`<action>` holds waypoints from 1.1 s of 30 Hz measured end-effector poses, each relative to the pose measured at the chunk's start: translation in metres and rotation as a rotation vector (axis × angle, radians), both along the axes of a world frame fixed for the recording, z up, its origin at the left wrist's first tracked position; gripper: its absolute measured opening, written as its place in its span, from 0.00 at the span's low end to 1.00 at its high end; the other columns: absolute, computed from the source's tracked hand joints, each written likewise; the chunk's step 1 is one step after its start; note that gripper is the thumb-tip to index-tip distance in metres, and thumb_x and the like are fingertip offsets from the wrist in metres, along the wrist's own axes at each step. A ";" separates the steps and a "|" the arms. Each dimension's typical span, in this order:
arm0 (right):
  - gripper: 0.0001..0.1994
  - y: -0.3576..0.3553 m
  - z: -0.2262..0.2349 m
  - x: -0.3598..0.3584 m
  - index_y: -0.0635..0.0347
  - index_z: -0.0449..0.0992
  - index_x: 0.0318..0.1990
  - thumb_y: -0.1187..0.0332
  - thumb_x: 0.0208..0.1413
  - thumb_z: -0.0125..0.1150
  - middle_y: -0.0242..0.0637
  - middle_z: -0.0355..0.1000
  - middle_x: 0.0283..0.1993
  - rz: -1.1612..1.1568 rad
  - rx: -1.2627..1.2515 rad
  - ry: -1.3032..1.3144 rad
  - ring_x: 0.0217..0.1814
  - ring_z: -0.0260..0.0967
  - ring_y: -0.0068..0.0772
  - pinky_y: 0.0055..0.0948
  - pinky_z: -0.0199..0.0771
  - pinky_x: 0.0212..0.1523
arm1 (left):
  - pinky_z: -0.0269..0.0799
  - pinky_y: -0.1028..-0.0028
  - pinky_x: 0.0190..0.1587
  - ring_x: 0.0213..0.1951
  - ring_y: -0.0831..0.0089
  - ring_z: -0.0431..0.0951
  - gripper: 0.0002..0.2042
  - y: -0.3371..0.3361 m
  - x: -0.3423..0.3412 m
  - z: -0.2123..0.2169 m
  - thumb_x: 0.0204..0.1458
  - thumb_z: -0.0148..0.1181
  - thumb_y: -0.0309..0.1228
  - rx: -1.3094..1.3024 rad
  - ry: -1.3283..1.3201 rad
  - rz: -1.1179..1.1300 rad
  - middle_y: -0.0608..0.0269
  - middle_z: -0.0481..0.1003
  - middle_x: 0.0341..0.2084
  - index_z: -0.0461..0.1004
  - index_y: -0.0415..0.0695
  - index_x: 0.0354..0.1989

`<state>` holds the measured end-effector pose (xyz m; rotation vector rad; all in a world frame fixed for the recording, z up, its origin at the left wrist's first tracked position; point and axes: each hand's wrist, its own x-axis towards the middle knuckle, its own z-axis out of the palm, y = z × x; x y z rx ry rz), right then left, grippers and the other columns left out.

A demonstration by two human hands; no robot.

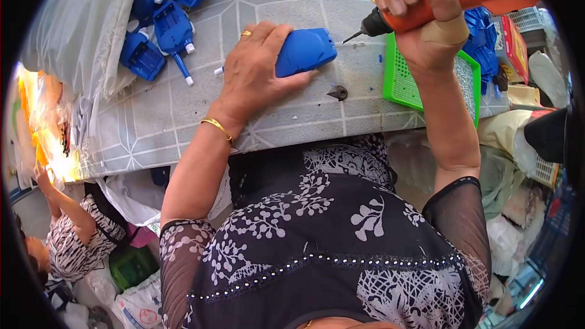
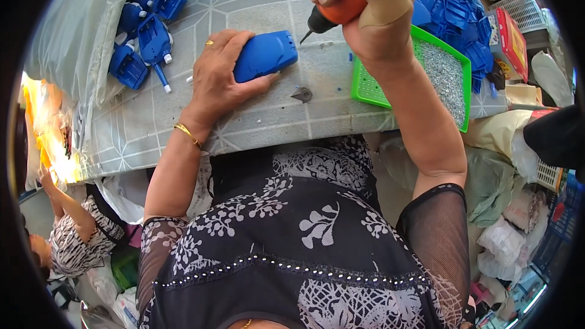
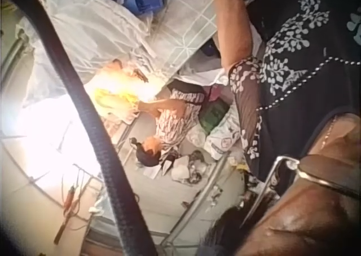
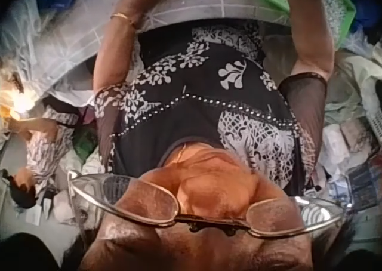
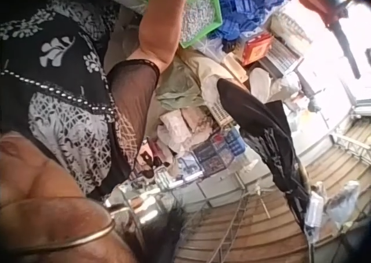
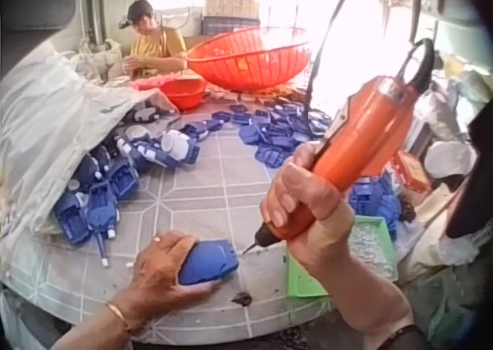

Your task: The person is assembling blue plastic toy components using an electric screwdriver and screws on a work table.

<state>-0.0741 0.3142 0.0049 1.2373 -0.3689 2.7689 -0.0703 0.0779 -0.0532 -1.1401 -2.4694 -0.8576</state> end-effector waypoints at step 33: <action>0.11 -0.025 0.011 0.027 0.53 0.62 0.35 0.74 0.59 0.61 0.29 0.59 0.21 -0.719 0.638 -0.572 0.17 0.59 0.26 0.28 0.66 0.23 | 0.77 0.61 0.48 0.45 0.56 0.77 0.35 0.001 -0.002 -0.001 0.42 0.76 0.54 -0.024 0.070 -0.029 0.55 0.75 0.44 0.77 0.40 0.52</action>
